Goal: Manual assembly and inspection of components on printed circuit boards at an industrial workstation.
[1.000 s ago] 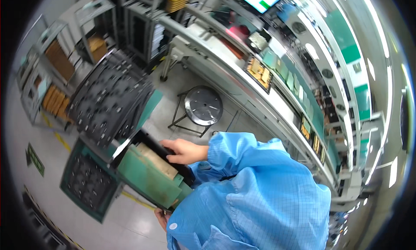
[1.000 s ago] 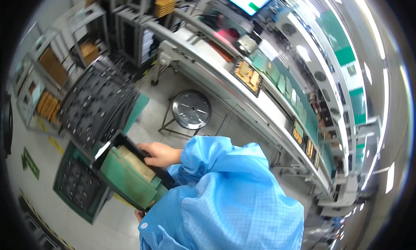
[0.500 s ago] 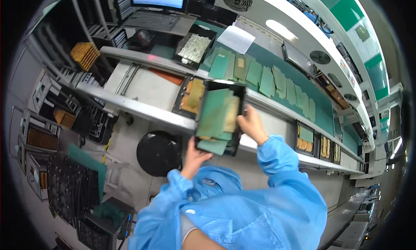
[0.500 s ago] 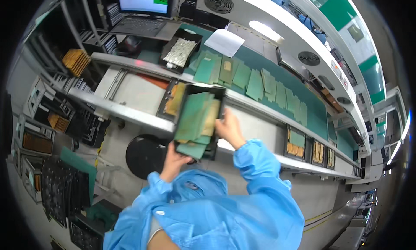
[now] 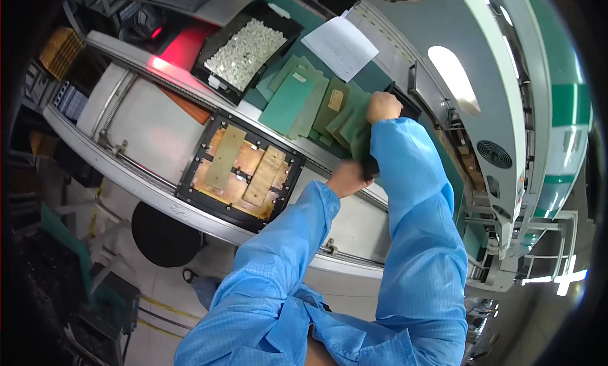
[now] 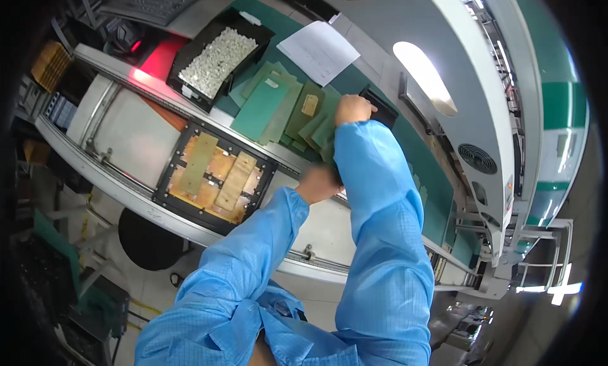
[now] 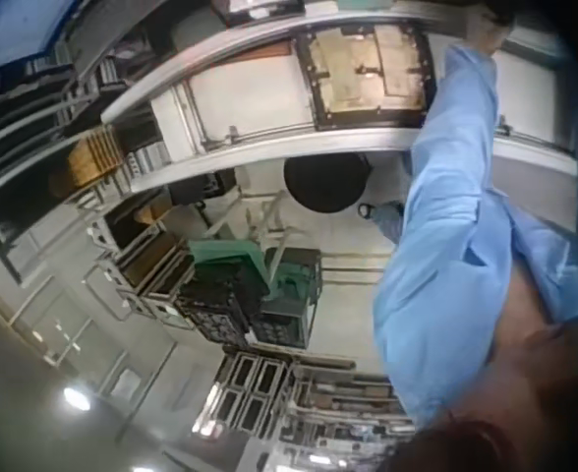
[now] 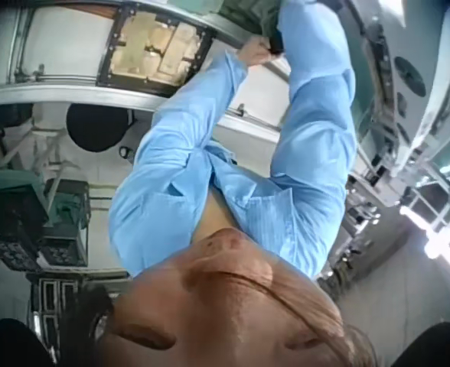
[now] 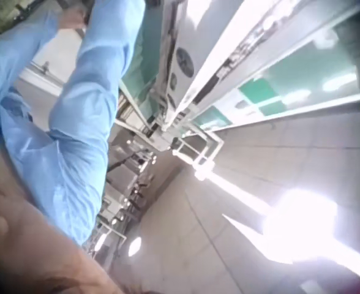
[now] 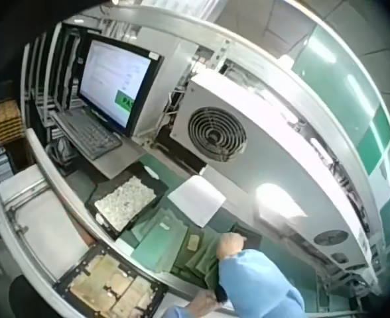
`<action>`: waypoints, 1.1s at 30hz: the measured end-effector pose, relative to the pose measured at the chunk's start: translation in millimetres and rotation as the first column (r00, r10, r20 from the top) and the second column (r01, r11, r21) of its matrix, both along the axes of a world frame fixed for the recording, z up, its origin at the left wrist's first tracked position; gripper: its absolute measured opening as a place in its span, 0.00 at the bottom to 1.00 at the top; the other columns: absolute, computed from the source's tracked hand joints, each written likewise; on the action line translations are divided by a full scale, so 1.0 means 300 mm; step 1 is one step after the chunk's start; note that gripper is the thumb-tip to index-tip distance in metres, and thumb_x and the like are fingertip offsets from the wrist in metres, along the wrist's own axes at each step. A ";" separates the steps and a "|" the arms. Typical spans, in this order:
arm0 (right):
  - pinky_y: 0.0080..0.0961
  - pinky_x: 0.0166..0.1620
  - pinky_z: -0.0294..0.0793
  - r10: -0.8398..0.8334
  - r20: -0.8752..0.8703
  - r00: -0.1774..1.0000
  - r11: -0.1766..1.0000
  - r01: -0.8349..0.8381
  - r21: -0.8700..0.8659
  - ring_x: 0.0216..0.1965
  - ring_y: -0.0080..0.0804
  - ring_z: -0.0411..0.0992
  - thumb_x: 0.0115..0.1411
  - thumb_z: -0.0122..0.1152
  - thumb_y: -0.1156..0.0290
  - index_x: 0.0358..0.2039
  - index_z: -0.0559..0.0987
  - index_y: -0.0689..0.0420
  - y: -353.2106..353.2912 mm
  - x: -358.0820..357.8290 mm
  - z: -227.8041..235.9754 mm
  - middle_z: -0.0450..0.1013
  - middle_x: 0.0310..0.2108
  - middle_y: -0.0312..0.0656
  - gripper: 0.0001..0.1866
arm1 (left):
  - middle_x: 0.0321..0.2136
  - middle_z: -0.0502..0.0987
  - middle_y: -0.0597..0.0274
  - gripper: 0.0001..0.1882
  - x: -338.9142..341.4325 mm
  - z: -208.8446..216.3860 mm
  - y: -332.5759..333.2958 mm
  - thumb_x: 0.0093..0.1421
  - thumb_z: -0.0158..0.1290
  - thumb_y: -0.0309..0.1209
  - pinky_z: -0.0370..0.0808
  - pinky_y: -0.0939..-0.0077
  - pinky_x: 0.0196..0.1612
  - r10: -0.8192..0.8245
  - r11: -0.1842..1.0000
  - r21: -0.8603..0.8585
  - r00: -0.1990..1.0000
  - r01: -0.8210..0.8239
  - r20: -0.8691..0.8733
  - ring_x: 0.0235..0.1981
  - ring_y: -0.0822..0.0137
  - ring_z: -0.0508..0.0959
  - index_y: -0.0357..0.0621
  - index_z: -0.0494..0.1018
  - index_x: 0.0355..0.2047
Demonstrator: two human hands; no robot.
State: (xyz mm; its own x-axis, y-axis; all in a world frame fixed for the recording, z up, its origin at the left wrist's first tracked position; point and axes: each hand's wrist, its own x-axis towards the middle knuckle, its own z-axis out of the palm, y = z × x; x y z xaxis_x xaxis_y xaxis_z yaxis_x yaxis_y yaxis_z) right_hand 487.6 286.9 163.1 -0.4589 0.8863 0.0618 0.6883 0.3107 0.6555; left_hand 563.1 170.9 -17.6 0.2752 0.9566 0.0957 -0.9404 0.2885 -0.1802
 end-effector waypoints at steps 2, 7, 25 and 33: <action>0.58 0.45 0.76 -0.019 0.102 0.995 1.000 0.020 -0.009 0.47 0.49 0.78 0.57 0.57 0.70 0.40 0.84 0.56 0.031 -0.013 -0.066 0.79 0.44 0.49 0.13 | 0.45 0.71 0.50 0.18 0.018 0.010 0.033 0.48 0.43 0.23 0.74 0.57 0.50 0.053 0.998 0.041 0.999 -0.052 0.000 0.48 0.52 0.71 0.33 0.68 0.42; 0.70 0.52 0.66 -0.179 0.245 0.953 0.984 0.170 0.057 0.53 0.51 0.74 0.62 0.54 0.66 0.48 0.82 0.52 0.059 -0.009 -0.050 0.77 0.50 0.45 0.16 | 0.39 0.74 0.51 0.11 0.206 0.067 0.117 0.45 0.44 0.24 0.74 0.50 0.49 -0.060 0.997 -0.021 0.953 0.069 0.297 0.42 0.51 0.73 0.39 0.69 0.31; 0.29 0.57 0.69 -0.355 -0.590 0.726 0.642 -0.270 -0.718 0.51 0.35 0.72 0.54 0.55 0.79 0.57 0.69 0.71 -0.242 1.267 0.684 0.74 0.51 0.52 0.28 | 0.52 0.75 0.44 0.23 -0.193 0.154 -1.015 0.65 0.46 0.45 0.77 0.64 0.47 -0.133 0.990 0.002 0.946 0.139 -0.296 0.44 0.52 0.80 0.39 0.71 0.51; 0.34 0.55 0.71 0.319 -0.927 0.196 0.231 -0.965 -0.125 0.50 0.45 0.74 0.61 0.60 0.71 0.58 0.69 0.69 -1.187 0.004 -0.082 0.73 0.51 0.58 0.26 | 0.48 0.78 0.50 0.21 -0.130 -0.023 -2.299 0.65 0.42 0.38 0.76 0.73 0.42 0.456 -0.041 -0.601 0.520 -0.798 -0.722 0.39 0.65 0.78 0.37 0.71 0.52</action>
State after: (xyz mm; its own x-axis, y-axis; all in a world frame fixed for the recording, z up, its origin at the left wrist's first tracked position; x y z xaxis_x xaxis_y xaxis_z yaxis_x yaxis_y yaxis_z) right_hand 488.8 -69.2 138.3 -0.9345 0.1150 0.3368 -0.0506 0.8939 -0.4455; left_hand 524.1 -518.9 -24.4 -0.6496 0.1711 -0.7407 -0.6647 -0.6008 0.4442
